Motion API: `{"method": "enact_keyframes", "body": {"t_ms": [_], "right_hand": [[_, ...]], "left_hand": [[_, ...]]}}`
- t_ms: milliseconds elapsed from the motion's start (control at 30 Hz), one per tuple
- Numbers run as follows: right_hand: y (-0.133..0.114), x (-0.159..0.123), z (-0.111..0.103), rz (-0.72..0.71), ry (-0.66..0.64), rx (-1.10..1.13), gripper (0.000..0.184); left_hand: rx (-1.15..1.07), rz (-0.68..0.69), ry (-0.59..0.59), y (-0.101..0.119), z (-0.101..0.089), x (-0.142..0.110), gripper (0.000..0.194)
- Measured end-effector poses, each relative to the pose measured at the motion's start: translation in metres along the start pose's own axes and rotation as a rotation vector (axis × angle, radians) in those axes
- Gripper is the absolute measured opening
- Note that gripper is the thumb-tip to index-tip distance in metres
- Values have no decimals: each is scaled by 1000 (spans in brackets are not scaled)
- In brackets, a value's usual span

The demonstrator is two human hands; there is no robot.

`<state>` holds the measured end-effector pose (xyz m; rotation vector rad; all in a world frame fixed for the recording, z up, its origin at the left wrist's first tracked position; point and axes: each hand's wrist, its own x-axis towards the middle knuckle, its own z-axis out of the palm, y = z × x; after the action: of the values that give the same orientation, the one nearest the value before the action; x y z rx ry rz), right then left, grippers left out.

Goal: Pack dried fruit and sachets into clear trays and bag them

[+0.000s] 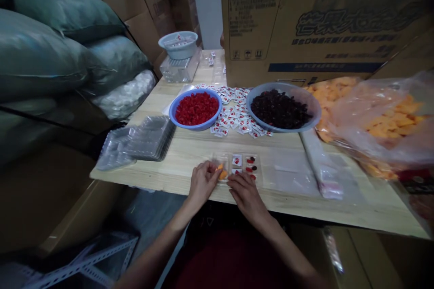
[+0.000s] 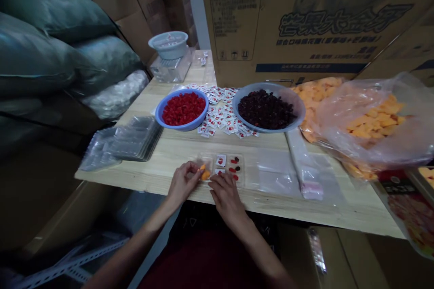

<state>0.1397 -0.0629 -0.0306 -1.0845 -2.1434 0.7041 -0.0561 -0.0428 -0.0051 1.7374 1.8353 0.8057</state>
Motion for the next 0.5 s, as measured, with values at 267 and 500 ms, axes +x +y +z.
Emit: {"method": "enact_keyframes", "body": {"t_ms": [267,500], "right_hand": [[4,6,11,-18,-41,-67,30],[-16,-5,-57,-18,188,-56,35]], "left_hand": [[333,192,58,5,-3,-12,25],[258,320,-26,-5,-5,2,20]]}}
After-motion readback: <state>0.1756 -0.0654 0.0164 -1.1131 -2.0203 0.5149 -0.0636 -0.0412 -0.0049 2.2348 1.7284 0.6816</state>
